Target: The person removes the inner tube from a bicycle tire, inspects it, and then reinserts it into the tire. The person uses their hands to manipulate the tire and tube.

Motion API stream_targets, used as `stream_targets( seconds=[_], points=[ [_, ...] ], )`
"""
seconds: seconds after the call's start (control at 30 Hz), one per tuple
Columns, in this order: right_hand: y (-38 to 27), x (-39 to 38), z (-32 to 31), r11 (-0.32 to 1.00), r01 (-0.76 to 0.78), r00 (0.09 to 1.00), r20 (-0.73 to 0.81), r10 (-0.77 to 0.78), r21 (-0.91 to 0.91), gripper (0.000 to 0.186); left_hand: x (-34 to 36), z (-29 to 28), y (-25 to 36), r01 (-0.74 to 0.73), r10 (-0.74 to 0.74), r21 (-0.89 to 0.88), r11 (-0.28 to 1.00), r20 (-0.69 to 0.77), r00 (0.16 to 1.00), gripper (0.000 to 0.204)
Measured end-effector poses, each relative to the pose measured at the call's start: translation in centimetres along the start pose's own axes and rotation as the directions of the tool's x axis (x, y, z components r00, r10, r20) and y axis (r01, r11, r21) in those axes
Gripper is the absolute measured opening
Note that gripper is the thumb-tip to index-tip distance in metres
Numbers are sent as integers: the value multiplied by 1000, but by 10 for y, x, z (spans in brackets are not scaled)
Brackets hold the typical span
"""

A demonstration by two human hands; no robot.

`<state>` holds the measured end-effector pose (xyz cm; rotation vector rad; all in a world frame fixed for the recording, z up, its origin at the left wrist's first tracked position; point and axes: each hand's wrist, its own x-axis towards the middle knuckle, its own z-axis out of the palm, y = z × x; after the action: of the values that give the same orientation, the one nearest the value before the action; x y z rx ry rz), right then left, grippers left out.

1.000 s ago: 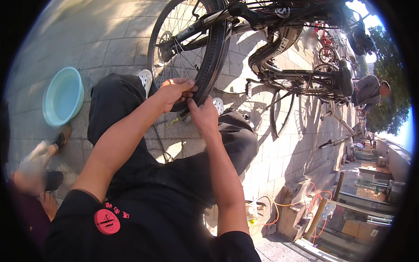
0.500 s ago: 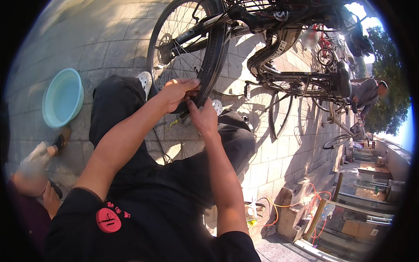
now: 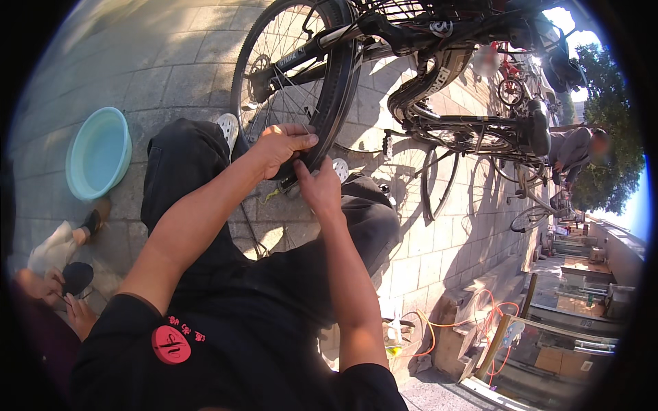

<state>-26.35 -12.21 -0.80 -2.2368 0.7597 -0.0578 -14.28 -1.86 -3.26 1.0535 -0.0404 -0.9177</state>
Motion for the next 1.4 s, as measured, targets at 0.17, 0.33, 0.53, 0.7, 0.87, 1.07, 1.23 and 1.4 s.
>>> stream_targets(
  seconds=[0.17, 0.33, 0.53, 0.7, 0.87, 1.07, 1.23, 1.4],
  points=[
    [3, 0, -2, 999, 42, 999, 4, -42, 4, 54, 1, 1, 0, 5, -5, 23, 1000, -16, 1000, 40],
    [-6, -2, -8, 1000, 4, 999, 36, -4, 7, 53, -1, 1, 1, 4, -3, 54, 999, -33, 999, 41],
    [-3, 0, -9, 1000, 7, 998, 60, -8, 24, 55, 0, 0, 0, 0, 3, 71, 997, -47, 999, 38],
    [-4, -1, -8, 1000, -25, 1000, 1, 25, 7, 59, 3, 0, -3, -2, 5, 52, 999, -67, 998, 38],
    [0, 4, -7, 1000, -8, 1000, 6, 8, -13, 57, 1, -1, -3, -5, 8, 39, 999, -64, 998, 38],
    [1, 4, -8, 1000, -17, 999, 27, 17, -6, 53, -4, -2, -2, 18, -15, 69, 997, -49, 999, 31],
    [-9, 2, -11, 1000, -9, 1000, 28, 9, -8, 55, 0, -7, 0, 61, -61, 7, 998, -22, 998, 29],
    [-17, 1, -13, 998, -43, 998, 45, 45, -35, 57, 1, -9, -5, 62, -61, 40, 997, -32, 998, 28]
  ],
)
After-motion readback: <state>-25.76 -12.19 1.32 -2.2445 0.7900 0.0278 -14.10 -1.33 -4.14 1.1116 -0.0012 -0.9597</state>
